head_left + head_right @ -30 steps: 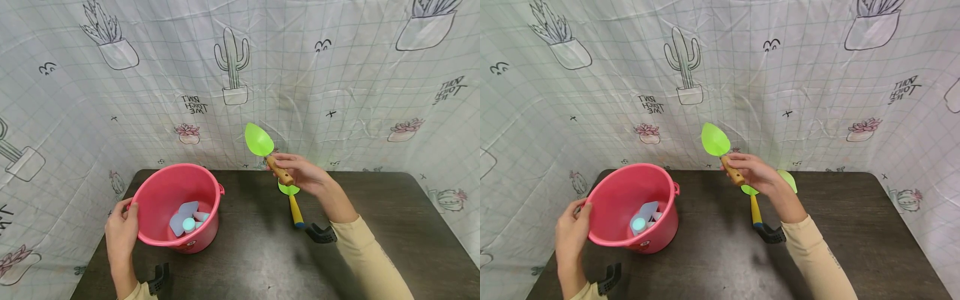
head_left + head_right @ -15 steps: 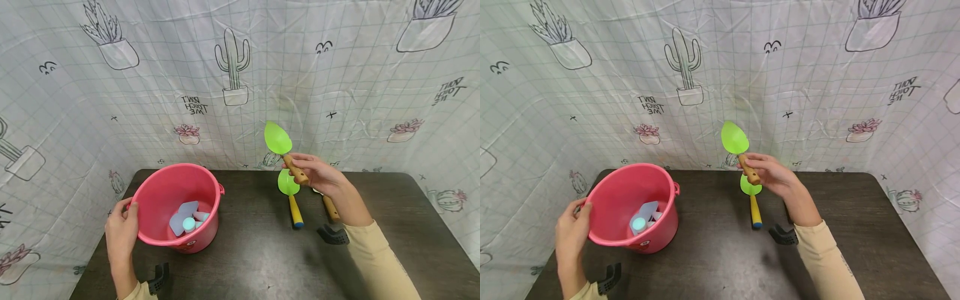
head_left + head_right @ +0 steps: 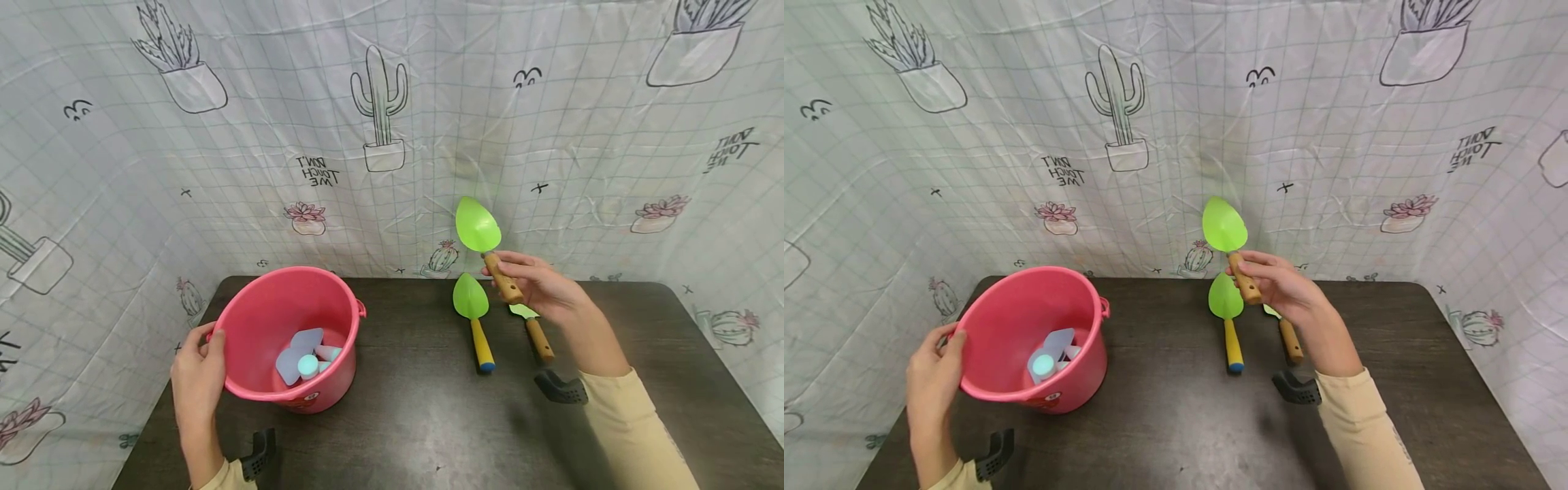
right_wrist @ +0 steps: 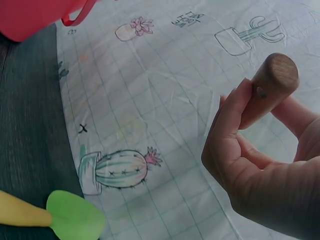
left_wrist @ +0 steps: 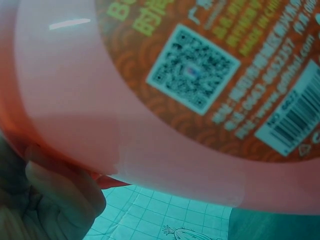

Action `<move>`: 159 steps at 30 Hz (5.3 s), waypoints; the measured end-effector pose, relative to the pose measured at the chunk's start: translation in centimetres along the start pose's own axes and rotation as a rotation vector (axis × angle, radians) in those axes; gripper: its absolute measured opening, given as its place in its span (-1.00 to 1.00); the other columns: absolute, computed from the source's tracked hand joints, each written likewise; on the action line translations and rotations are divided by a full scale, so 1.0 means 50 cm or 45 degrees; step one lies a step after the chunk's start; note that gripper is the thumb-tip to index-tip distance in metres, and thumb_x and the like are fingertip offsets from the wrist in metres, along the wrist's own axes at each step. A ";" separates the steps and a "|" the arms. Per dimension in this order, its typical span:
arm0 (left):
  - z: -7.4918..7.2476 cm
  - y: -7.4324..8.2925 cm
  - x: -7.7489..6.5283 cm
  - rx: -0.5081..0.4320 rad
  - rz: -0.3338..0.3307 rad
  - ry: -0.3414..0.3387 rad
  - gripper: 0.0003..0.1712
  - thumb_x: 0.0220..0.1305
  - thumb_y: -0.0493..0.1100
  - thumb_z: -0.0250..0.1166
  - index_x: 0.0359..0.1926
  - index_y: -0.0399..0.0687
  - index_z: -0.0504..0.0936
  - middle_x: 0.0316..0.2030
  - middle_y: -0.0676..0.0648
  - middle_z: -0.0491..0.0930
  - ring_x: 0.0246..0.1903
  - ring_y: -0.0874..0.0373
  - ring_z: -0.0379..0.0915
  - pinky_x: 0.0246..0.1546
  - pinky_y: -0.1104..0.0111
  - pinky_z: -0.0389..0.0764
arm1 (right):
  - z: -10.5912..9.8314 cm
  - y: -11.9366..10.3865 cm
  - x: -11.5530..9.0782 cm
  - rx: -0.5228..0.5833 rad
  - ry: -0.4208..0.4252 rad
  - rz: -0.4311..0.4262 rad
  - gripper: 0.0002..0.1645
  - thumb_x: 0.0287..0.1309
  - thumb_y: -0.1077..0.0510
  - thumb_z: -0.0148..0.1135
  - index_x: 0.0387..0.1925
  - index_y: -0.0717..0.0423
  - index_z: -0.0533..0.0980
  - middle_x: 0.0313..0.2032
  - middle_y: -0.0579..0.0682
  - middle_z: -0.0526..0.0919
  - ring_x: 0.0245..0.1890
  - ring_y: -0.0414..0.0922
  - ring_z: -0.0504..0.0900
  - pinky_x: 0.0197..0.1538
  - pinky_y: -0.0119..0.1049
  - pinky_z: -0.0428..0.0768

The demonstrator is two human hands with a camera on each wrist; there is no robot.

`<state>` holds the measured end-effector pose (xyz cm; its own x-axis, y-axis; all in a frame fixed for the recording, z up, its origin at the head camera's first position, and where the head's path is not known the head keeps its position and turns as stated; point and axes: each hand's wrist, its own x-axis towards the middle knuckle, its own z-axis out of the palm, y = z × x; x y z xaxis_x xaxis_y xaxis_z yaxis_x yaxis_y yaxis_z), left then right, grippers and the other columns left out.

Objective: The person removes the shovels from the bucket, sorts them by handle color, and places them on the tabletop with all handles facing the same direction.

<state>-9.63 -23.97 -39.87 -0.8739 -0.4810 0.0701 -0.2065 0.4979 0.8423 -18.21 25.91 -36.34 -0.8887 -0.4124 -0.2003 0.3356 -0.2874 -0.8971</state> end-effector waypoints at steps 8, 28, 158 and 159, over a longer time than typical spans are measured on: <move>-0.001 -0.002 0.006 0.020 -0.002 -0.007 -0.41 0.61 0.02 -0.01 0.37 -0.34 0.46 0.01 -0.47 0.66 -0.30 0.03 0.68 -0.52 0.49 0.47 | -0.025 0.000 -0.011 0.067 -0.043 -0.036 -0.69 0.58 0.27 -0.03 0.12 0.06 0.60 -0.08 0.01 0.72 -0.25 -0.17 0.70 -0.27 -0.32 0.62; 0.003 0.004 0.009 -0.003 -0.001 -0.001 -0.43 0.61 -0.01 -0.01 0.36 -0.37 0.45 -0.02 -0.49 0.66 -0.32 -0.03 0.68 -0.56 0.47 0.49 | -0.088 0.011 -0.039 0.113 -0.057 -0.086 -0.60 0.60 0.27 -0.11 0.07 0.05 0.66 -0.06 0.02 0.74 -0.22 -0.15 0.67 -0.23 -0.34 0.57; 0.005 0.008 0.010 0.018 0.002 0.019 -0.44 0.60 0.01 -0.02 0.35 -0.30 0.48 -0.05 -0.45 0.68 -0.43 0.16 0.62 -0.55 0.46 0.50 | -0.397 0.161 -0.165 -0.357 0.421 0.232 -0.64 0.58 0.14 0.06 -0.15 -0.39 0.69 -0.13 -0.33 0.76 -0.16 -0.28 0.69 -0.15 -0.27 0.57; 0.005 0.007 0.010 0.020 0.003 0.020 -0.44 0.60 0.01 -0.02 0.35 -0.30 0.48 -0.05 -0.45 0.68 -0.42 0.15 0.62 -0.55 0.46 0.49 | -0.397 0.161 -0.164 -0.366 0.425 0.240 -0.64 0.58 0.14 0.06 -0.14 -0.39 0.69 -0.13 -0.33 0.76 -0.16 -0.28 0.69 -0.15 -0.27 0.57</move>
<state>-10.25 -23.84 -39.65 -0.8676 -0.4907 0.0807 -0.2110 0.5102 0.8337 -14.40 44.14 -49.73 -0.8883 -0.1204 -0.4431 0.4422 0.0357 -0.8962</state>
